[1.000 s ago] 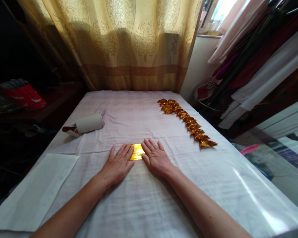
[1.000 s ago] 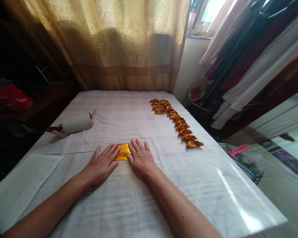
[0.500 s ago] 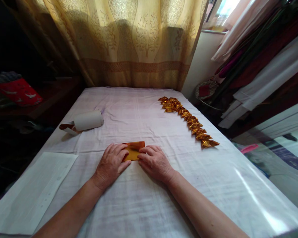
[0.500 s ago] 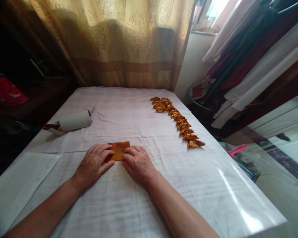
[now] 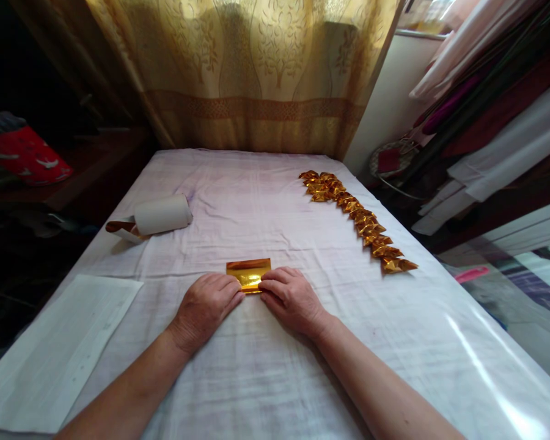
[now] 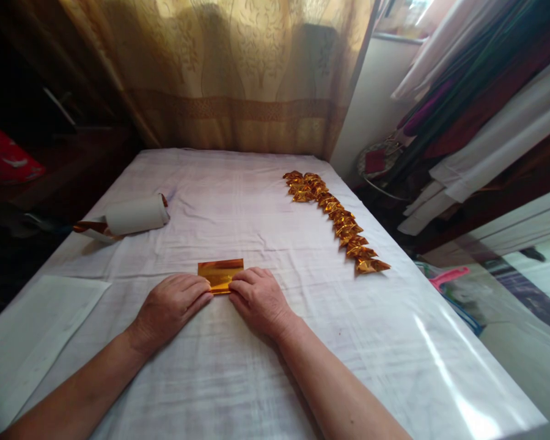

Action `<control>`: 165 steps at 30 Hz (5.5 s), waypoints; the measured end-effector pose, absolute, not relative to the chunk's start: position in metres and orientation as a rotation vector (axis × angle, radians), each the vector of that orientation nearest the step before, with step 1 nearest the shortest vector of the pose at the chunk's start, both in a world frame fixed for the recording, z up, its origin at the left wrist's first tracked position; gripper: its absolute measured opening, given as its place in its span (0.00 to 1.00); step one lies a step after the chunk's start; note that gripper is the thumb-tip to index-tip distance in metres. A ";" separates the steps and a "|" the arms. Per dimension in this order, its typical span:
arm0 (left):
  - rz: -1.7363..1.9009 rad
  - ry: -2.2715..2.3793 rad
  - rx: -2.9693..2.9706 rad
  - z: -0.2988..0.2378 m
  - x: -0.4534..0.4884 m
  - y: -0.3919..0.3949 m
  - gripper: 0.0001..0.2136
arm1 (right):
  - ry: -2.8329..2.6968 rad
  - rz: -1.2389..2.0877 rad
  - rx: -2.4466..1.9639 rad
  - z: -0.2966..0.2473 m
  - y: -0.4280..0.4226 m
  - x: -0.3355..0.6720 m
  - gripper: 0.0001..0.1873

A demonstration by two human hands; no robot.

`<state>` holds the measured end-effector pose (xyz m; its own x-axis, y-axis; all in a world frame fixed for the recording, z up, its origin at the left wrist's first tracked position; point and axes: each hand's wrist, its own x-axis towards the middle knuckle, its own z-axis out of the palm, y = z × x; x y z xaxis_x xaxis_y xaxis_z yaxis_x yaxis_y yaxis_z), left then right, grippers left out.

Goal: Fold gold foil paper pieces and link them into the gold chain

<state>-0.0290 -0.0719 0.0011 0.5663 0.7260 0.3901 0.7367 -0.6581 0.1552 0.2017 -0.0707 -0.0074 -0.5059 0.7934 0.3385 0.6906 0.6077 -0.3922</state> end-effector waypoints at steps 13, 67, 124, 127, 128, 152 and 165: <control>-0.722 -1.360 -2.762 0.004 -0.042 -0.066 0.10 | -2.247 0.260 -1.289 -0.008 -0.068 0.205 0.10; -0.692 -1.960 -2.513 0.004 -0.024 -0.063 0.07 | -2.026 0.201 -1.643 -0.013 -0.061 0.194 0.09; -0.431 -1.394 -2.725 0.006 -0.003 -0.086 0.19 | -1.974 0.322 -1.576 -0.012 -0.063 0.188 0.08; -0.405 -1.401 -2.709 0.007 -0.006 -0.086 0.18 | -1.980 0.318 -1.575 -0.011 -0.063 0.188 0.08; -0.401 -1.408 -2.706 0.007 -0.008 -0.086 0.17 | -1.981 0.315 -1.577 -0.010 -0.063 0.188 0.08; -0.456 -1.464 -2.603 0.003 -0.051 -0.092 0.15 | -1.987 0.331 -1.545 -0.015 -0.064 0.193 0.10; -0.544 -1.254 -2.642 -0.001 -0.049 -0.088 0.17 | -2.496 0.319 -1.335 -0.005 -0.089 0.157 0.29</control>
<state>-0.0489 -0.0883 -0.0009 0.5807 0.7133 0.3925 0.7740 -0.6332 0.0057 0.1566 -0.0886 -0.0050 -0.5271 0.8364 0.1506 0.7716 0.5453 -0.3277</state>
